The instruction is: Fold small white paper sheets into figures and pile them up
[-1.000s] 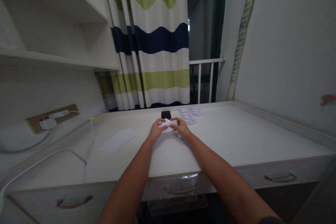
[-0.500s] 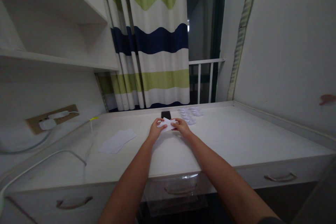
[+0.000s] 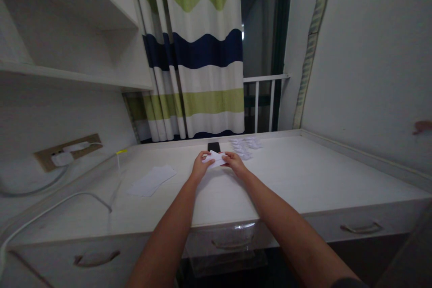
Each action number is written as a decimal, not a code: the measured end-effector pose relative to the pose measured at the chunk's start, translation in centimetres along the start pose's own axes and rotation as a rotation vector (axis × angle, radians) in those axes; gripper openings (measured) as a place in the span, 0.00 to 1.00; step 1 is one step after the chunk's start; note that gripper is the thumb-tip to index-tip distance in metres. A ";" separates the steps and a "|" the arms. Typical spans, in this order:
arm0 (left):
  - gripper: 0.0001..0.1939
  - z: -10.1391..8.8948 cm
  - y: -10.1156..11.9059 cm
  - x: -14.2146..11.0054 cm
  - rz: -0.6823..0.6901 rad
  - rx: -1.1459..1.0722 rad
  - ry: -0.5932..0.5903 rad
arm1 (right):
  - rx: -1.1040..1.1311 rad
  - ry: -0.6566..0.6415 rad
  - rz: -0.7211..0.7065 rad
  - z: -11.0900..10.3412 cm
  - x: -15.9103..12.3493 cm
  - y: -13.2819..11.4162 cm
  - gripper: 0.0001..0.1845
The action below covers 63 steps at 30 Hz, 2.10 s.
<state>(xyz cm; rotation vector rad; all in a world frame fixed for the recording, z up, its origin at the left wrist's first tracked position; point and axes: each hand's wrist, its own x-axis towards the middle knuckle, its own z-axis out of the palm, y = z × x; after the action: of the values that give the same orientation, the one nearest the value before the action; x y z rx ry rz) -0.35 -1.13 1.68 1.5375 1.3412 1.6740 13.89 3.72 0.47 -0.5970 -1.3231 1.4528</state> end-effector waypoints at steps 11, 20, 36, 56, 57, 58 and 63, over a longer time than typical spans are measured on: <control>0.13 -0.1 -0.1 0.1 0.000 0.019 -0.002 | 0.034 0.045 0.013 0.1 0.0 0.0 0.09; 0.14 0.0 0.1 -0.1 -0.020 -0.026 -0.065 | -0.077 0.013 0.026 0.4 -0.4 -0.3 0.17; 0.15 0.0 -0.8 0.5 -0.186 -0.171 -0.075 | -0.124 0.061 -0.067 0.0 -0.1 -0.1 0.15; 0.13 0.1 -0.5 0.5 -0.248 -0.290 -0.066 | -0.115 0.118 -0.090 -0.3 0.3 0.1 0.14; 0.14 0.1 -0.5 0.4 -0.248 -0.288 -0.070 | -0.112 0.118 -0.089 -0.3 0.3 0.1 0.14; 0.14 0.1 -0.4 0.4 -0.246 -0.285 -0.074 | -0.108 0.120 -0.089 -0.3 0.4 0.2 0.14; 0.18 -0.2 -0.1 0.2 -0.201 -0.262 -0.096 | -0.102 0.165 -0.089 -0.6 0.7 0.3 0.14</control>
<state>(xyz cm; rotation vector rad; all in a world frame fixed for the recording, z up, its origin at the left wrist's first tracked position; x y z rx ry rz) -0.61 -0.96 1.76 1.2719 1.1356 1.5603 14.10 4.62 0.17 -0.7002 -1.2822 1.2427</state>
